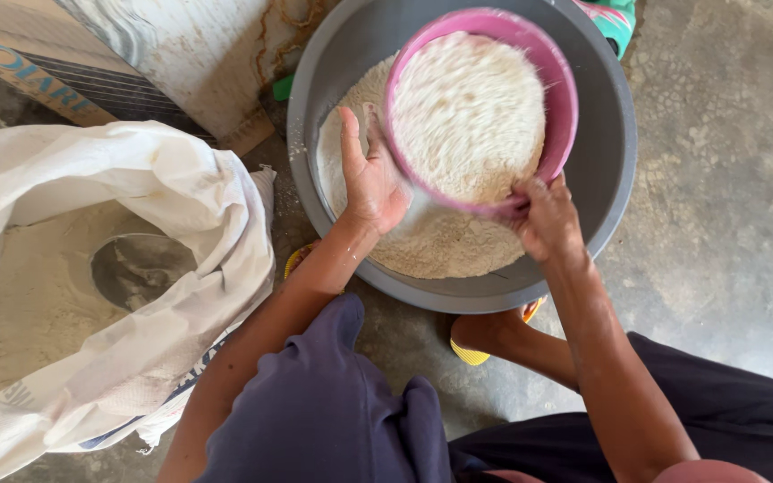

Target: The person scoops flour from a large white sack into a pink sieve using a metal cup, then shakes the sieve over a grey basin to sift the flour. The process is repeated multiple times throughout the clip.

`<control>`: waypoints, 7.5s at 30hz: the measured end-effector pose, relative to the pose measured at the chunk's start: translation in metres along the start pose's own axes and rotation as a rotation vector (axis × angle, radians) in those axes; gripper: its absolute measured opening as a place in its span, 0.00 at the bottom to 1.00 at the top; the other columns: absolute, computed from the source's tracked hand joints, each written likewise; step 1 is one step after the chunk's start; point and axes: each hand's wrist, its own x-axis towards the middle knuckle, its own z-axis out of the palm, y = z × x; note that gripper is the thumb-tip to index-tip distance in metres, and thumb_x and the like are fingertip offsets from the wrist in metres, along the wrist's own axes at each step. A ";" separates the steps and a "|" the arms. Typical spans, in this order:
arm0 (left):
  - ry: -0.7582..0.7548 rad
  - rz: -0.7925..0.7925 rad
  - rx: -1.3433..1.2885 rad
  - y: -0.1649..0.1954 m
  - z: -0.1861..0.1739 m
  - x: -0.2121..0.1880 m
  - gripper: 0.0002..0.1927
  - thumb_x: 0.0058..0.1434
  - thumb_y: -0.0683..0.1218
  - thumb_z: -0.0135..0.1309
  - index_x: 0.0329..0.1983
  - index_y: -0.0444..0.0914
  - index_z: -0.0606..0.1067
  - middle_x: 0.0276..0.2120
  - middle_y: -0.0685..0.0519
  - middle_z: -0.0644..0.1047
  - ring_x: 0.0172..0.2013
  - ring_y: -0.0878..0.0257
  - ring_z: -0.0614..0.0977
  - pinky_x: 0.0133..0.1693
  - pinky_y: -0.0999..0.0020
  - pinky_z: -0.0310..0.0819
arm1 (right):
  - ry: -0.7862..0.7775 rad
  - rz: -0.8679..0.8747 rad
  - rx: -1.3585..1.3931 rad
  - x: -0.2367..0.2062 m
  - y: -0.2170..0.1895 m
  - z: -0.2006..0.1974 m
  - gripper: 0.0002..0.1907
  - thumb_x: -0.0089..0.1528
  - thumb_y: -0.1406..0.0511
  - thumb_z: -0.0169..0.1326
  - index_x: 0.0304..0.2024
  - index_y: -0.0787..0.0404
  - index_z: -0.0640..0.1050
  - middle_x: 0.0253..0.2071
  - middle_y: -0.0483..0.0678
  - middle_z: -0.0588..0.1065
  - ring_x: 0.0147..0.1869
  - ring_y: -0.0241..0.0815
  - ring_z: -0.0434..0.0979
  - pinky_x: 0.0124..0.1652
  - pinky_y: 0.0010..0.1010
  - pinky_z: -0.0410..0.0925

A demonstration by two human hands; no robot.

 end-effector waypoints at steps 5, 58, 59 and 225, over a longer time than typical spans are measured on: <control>0.045 -0.018 0.079 0.000 0.000 0.000 0.66 0.50 0.86 0.34 0.80 0.49 0.26 0.79 0.54 0.29 0.76 0.57 0.31 0.71 0.46 0.18 | 0.035 -0.027 -0.052 0.007 0.005 -0.012 0.30 0.68 0.77 0.36 0.70 0.54 0.47 0.52 0.65 0.68 0.47 0.56 0.81 0.44 0.49 0.83; 0.077 -0.074 0.192 0.004 0.002 -0.002 0.64 0.48 0.86 0.30 0.79 0.55 0.26 0.76 0.55 0.21 0.74 0.58 0.22 0.67 0.42 0.12 | 0.052 -0.068 0.109 0.002 0.003 -0.007 0.28 0.60 0.79 0.37 0.61 0.57 0.51 0.43 0.54 0.65 0.34 0.36 0.75 0.46 0.52 0.84; 0.020 -0.065 0.144 0.004 0.001 -0.003 0.62 0.51 0.86 0.30 0.79 0.55 0.25 0.77 0.53 0.23 0.76 0.55 0.25 0.69 0.41 0.14 | -0.037 -0.023 0.109 0.003 0.003 -0.007 0.26 0.64 0.79 0.38 0.62 0.64 0.52 0.44 0.56 0.65 0.35 0.37 0.74 0.44 0.47 0.82; 0.229 -0.108 0.090 -0.007 -0.040 -0.017 0.70 0.45 0.84 0.42 0.77 0.43 0.28 0.78 0.45 0.41 0.76 0.48 0.45 0.69 0.39 0.37 | -0.005 0.027 -0.112 -0.015 0.037 0.006 0.37 0.67 0.76 0.40 0.73 0.54 0.41 0.61 0.76 0.62 0.52 0.65 0.80 0.41 0.44 0.83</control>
